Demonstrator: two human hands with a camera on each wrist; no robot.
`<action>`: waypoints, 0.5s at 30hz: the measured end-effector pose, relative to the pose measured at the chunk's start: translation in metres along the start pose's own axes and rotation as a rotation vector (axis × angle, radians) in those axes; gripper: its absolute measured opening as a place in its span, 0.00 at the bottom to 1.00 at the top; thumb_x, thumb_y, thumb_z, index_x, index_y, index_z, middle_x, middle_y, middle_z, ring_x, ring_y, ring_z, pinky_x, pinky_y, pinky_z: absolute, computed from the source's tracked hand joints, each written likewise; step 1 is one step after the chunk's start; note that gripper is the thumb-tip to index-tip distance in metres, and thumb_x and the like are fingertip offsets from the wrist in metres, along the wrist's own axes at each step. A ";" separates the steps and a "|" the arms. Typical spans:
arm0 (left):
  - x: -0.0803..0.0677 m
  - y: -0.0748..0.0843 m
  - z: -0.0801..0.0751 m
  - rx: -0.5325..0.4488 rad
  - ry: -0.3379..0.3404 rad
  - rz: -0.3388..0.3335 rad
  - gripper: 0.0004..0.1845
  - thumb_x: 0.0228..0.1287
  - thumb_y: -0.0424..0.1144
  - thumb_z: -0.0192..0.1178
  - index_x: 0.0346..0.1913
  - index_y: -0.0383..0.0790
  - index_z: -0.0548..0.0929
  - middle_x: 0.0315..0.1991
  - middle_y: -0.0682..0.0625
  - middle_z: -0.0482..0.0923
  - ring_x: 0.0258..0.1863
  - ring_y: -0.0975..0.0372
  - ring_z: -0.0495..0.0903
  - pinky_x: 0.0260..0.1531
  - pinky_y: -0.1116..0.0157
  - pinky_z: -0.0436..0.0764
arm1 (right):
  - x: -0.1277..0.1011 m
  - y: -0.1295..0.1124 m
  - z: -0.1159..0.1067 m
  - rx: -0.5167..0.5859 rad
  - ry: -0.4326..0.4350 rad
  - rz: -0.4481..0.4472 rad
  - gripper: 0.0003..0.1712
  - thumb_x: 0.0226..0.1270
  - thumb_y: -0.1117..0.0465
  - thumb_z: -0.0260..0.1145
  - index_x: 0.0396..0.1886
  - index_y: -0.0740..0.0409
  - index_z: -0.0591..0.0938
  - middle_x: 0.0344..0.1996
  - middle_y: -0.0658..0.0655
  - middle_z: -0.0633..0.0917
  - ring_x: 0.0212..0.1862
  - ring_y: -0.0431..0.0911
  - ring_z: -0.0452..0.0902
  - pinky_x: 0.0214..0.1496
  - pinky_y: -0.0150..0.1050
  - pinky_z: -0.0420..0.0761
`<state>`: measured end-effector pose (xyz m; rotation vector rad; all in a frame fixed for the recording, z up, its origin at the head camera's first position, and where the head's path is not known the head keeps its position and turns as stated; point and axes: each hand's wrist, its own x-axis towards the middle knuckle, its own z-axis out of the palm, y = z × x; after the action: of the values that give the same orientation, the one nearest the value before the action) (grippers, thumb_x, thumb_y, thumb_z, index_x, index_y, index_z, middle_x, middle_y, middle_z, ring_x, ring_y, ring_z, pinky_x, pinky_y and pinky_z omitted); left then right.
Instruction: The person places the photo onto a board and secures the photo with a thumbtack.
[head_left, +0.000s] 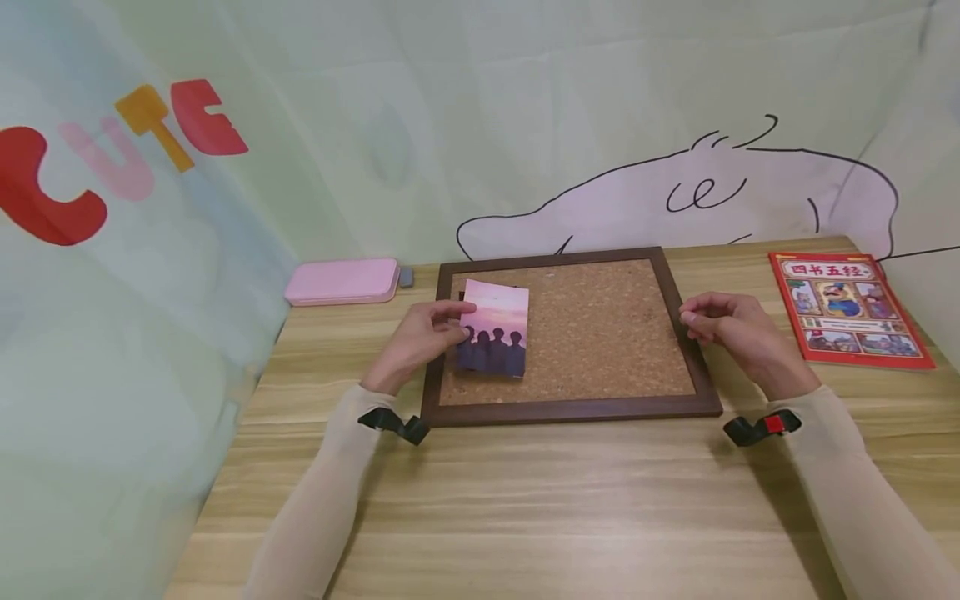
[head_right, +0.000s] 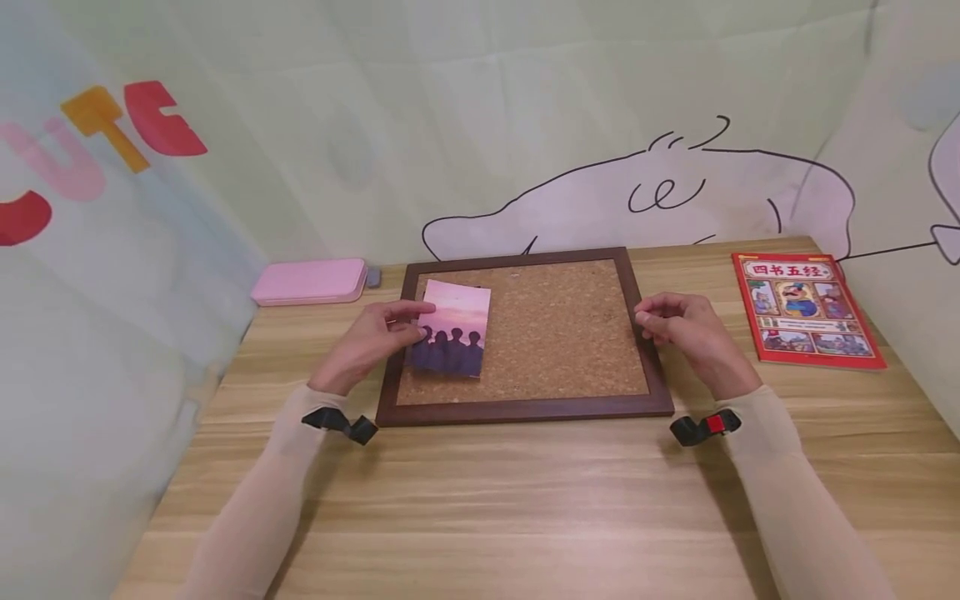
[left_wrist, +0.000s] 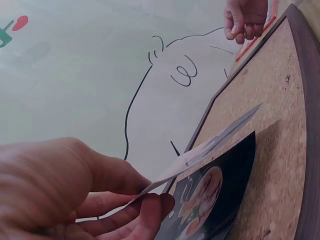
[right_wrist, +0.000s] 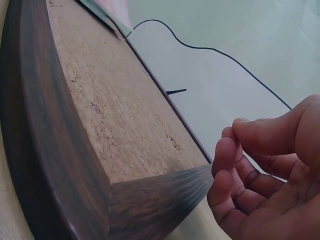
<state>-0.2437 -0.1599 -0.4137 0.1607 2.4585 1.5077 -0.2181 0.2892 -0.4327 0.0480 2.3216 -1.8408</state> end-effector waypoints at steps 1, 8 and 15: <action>0.001 0.001 0.002 -0.003 -0.004 0.004 0.20 0.65 0.31 0.63 0.60 0.44 0.82 0.56 0.45 0.79 0.43 0.58 0.82 0.44 0.60 0.81 | 0.000 0.000 0.000 0.005 0.001 -0.002 0.21 0.73 0.58 0.64 0.53 0.73 0.75 0.31 0.41 0.82 0.35 0.38 0.78 0.39 0.33 0.79; 0.000 0.009 0.011 -0.060 -0.050 0.009 0.23 0.64 0.28 0.61 0.62 0.41 0.80 0.57 0.43 0.80 0.38 0.56 0.82 0.32 0.65 0.75 | 0.001 0.001 0.003 0.008 -0.010 -0.011 0.17 0.73 0.61 0.64 0.50 0.73 0.76 0.30 0.42 0.82 0.33 0.38 0.77 0.36 0.33 0.78; 0.006 0.012 0.024 -0.099 -0.061 0.068 0.22 0.65 0.28 0.61 0.62 0.38 0.80 0.57 0.42 0.79 0.43 0.48 0.85 0.34 0.61 0.80 | 0.000 0.003 0.000 -0.012 -0.006 0.030 0.21 0.73 0.57 0.64 0.54 0.71 0.74 0.33 0.41 0.81 0.35 0.38 0.77 0.39 0.33 0.78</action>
<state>-0.2436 -0.1318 -0.4142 0.2708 2.3476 1.6235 -0.2180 0.2902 -0.4351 0.0753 2.3150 -1.8101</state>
